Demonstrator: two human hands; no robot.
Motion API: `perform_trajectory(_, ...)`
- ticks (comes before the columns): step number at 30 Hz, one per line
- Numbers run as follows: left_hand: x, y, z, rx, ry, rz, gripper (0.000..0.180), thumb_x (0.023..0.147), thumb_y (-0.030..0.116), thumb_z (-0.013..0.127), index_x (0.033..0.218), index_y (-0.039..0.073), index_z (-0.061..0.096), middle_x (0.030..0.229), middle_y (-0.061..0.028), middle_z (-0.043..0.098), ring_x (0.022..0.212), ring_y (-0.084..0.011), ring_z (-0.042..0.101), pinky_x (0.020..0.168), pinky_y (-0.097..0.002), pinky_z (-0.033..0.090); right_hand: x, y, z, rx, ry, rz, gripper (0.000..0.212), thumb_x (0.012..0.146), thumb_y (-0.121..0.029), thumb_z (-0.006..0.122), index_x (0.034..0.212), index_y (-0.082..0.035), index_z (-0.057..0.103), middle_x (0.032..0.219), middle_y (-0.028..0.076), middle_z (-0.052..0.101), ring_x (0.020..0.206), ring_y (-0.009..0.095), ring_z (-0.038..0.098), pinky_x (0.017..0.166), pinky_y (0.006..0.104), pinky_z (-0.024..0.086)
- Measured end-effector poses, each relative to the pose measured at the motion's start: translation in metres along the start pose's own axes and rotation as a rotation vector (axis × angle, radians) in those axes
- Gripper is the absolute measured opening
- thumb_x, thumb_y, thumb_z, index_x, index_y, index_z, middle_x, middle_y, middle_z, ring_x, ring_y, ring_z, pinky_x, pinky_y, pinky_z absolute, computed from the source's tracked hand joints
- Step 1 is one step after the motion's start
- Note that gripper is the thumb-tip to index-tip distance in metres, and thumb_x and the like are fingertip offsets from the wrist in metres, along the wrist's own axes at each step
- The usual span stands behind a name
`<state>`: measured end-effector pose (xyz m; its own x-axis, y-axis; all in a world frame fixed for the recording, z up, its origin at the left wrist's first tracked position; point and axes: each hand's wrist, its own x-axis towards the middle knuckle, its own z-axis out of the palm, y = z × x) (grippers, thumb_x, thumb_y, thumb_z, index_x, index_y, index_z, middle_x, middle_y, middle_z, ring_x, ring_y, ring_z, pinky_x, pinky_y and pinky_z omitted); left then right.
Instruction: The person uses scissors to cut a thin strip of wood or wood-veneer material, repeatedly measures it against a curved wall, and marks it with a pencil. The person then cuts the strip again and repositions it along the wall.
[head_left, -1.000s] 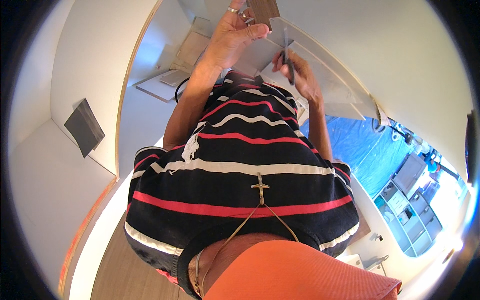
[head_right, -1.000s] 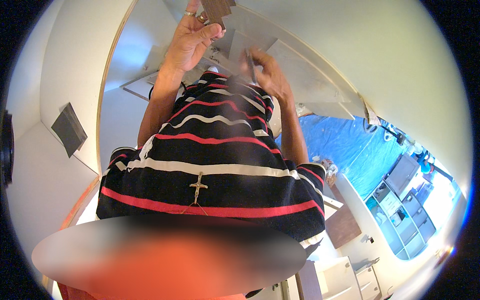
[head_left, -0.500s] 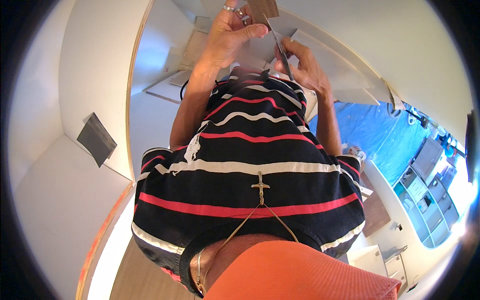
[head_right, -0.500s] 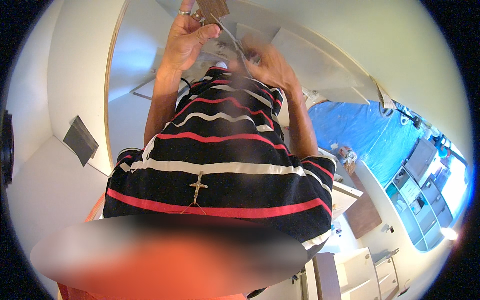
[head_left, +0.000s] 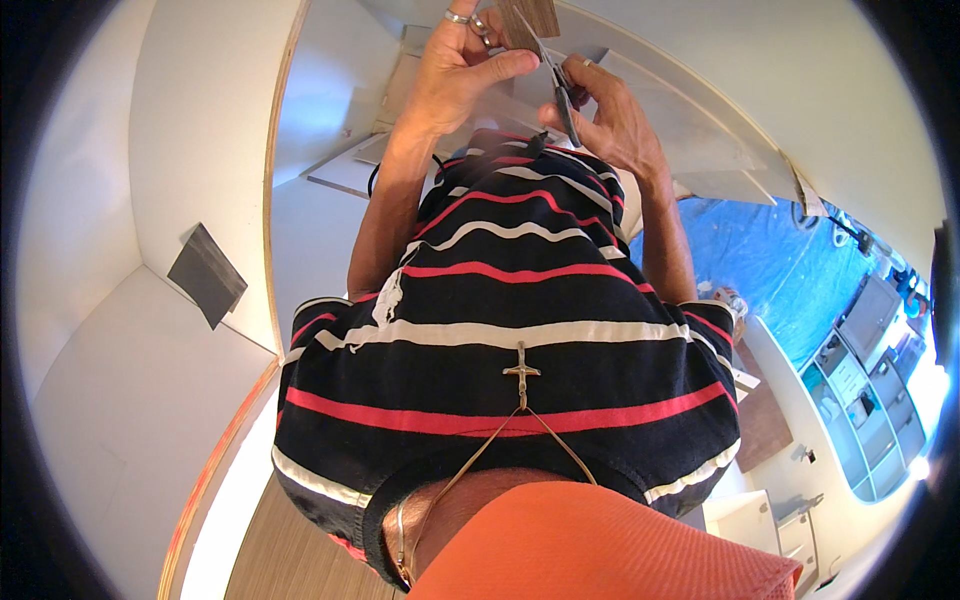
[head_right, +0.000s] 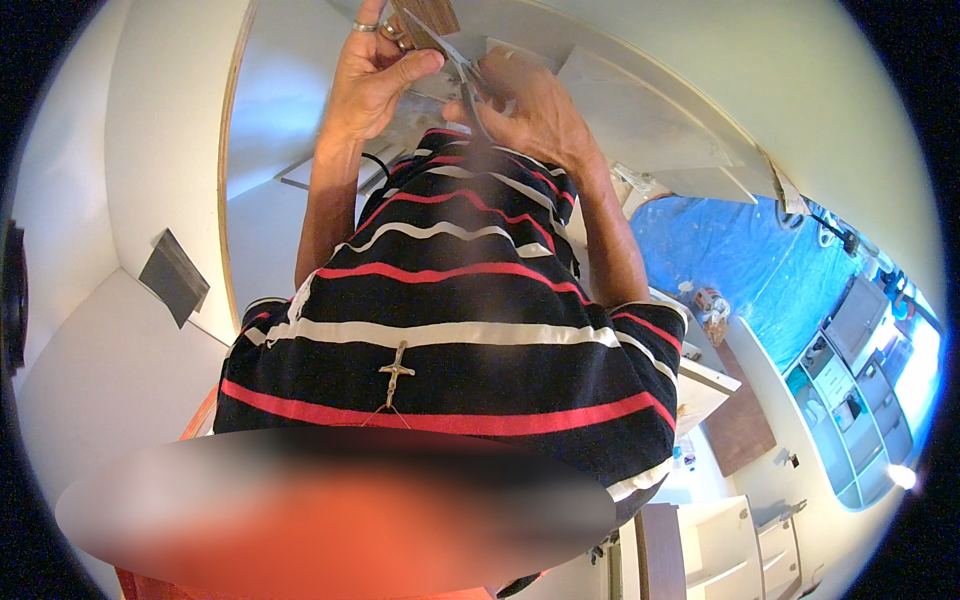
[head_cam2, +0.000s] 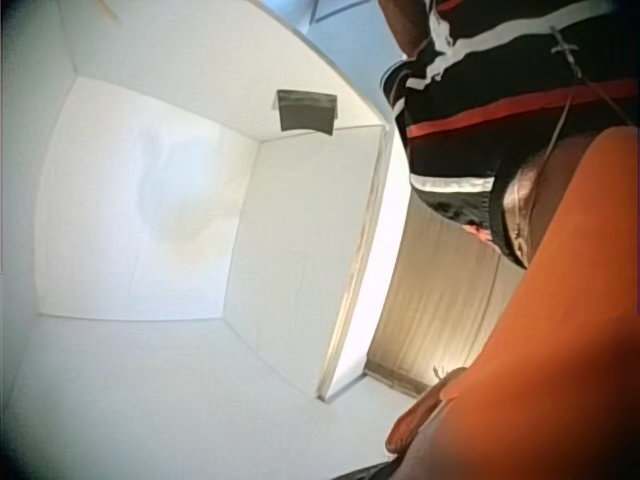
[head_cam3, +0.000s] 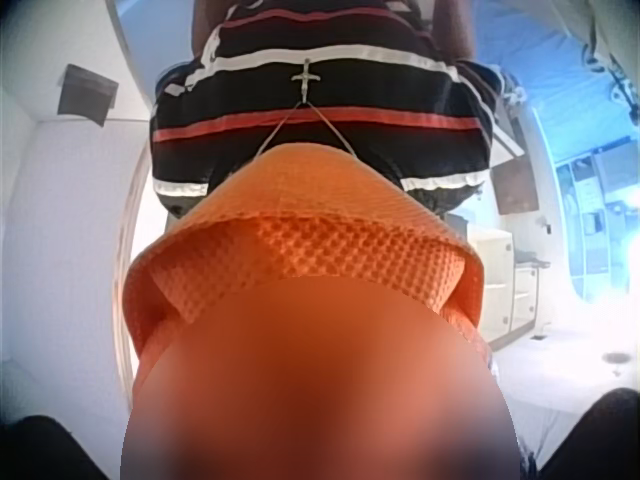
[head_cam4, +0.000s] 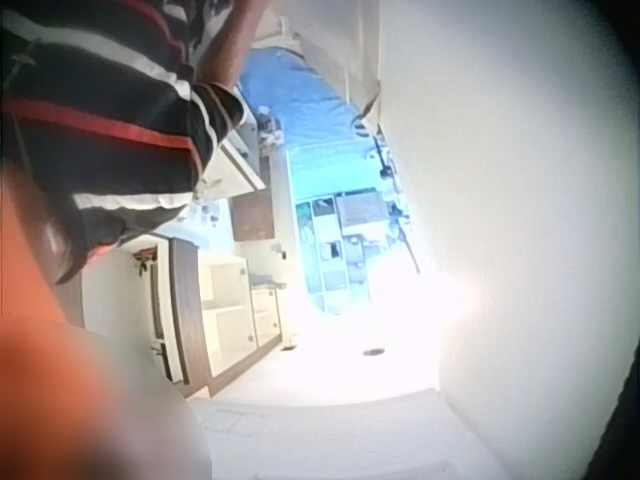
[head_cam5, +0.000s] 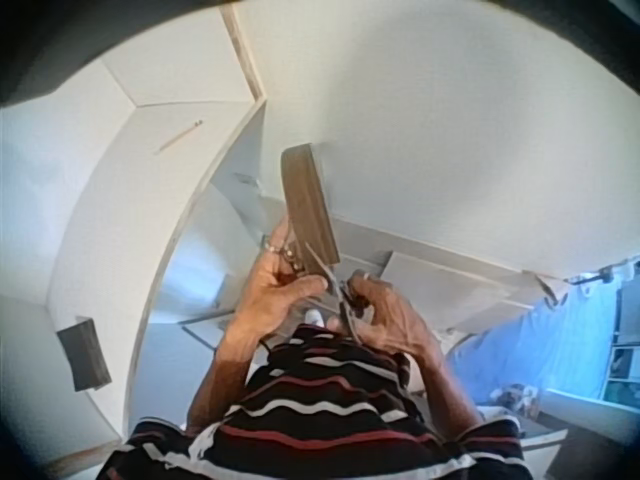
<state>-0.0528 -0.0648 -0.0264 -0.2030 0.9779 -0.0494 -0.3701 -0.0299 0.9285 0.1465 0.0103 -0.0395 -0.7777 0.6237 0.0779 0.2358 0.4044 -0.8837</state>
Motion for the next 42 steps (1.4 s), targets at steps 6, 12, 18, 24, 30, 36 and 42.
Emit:
perform_trajectory(6, 0.003, 0.003, 0.001, 0.04, 0.012, 0.001, 0.105, 0.083, -0.014, 0.072, 0.166, 0.015, 0.015, 0.115, -0.01, 0.07, 0.084, -0.0119, 0.067, 0.072, -0.0246, 0.056, 0.003, -0.003, 0.0, -0.045, 0.064, -0.017, 0.054, 0.084, -0.047, 0.08, 0.088, 0.002, 0.057, 0.075, 0.01, 0.051, 0.069, 0.023, 0.051, 0.068, 0.0375, 0.045)
perform_trajectory(12, 0.008, 0.0, 0.002, -0.059, -0.01, 0.037, 0.104, 0.084, -0.013, 0.072, 0.166, 0.016, 0.015, 0.114, -0.009, 0.07, 0.083, -0.0126, 0.067, 0.073, -0.0252, 0.056, 0.006, 0.014, -0.001, -0.066, 0.013, -0.055, 0.06, 0.083, -0.054, 0.08, 0.095, 0.0, 0.058, 0.084, 0.01, 0.056, 0.08, 0.022, 0.058, 0.076, 0.0372, 0.048)
perform_trajectory(18, 0.01, 0.002, -0.005, -0.332, -0.101, 0.122, 0.1, 0.085, -0.01, 0.072, 0.165, 0.016, 0.018, 0.11, -0.0074, 0.069, 0.082, -0.0145, 0.066, 0.071, -0.0269, 0.054, -0.002, 0.036, 0.002, 0.652, -0.109, 0.041, 0.061, 0.088, -0.06, 0.073, 0.111, -0.006, 0.055, 0.121, 0.013, 0.059, 0.107, 0.026, 0.064, 0.099, 0.0436, 0.05)
perform_trajectory(24, 0.001, 0.002, -0.002, -0.224, -0.038, 0.038, 0.098, 0.086, -0.014, 0.069, 0.165, 0.013, 0.018, 0.119, -0.0094, 0.068, 0.088, -0.0147, 0.066, 0.075, -0.0271, 0.054, 0.025, 0.017, 0.011, 0.953, 0.378, -0.084, 0.033, 0.09, 0.005, 0.071, 0.113, -0.008, 0.052, 0.123, 0.01, 0.056, 0.103, 0.019, 0.064, 0.09, 0.0365, 0.053)
perform_trajectory(30, -0.001, 0.009, 0.002, -0.112, 0.001, 0.055, 0.097, 0.086, -0.016, 0.066, 0.165, 0.012, 0.017, 0.124, -0.011, 0.067, 0.09, -0.0144, 0.065, 0.076, -0.0272, 0.054, 0.046, -0.002, 0.027, 0.967, 0.346, -0.121, 0.045, 0.087, 0.012, 0.072, 0.115, -0.015, 0.05, 0.112, 0.001, 0.055, 0.091, 0.01, 0.061, 0.081, 0.0256, 0.053)
perform_trajectory(36, -0.013, 0.007, -0.004, -0.471, -0.073, 0.031, 0.096, 0.088, -0.01, 0.069, 0.165, 0.013, 0.017, 0.125, -0.0119, 0.067, 0.087, -0.0143, 0.066, 0.074, -0.0256, 0.054, 0.046, 0.006, 0.05, 0.988, 0.387, -0.248, 0.046, 0.086, 0.014, 0.071, 0.111, -0.015, 0.047, 0.109, -0.001, 0.055, 0.092, 0.009, 0.06, 0.081, 0.0253, 0.052)
perform_trajectory(42, -0.018, 0.003, -0.014, -0.311, -0.043, -0.021, 0.098, 0.089, 0.004, 0.077, 0.165, 0.013, 0.016, 0.132, -0.0133, 0.062, 0.089, -0.0171, 0.066, 0.078, -0.0273, 0.054, 0.055, 0.002, 0.052, 0.902, 0.392, -0.295, 0.046, 0.085, 0.014, 0.072, 0.108, -0.016, 0.046, 0.107, -0.001, 0.052, 0.093, 0.008, 0.057, 0.081, 0.0235, 0.049)
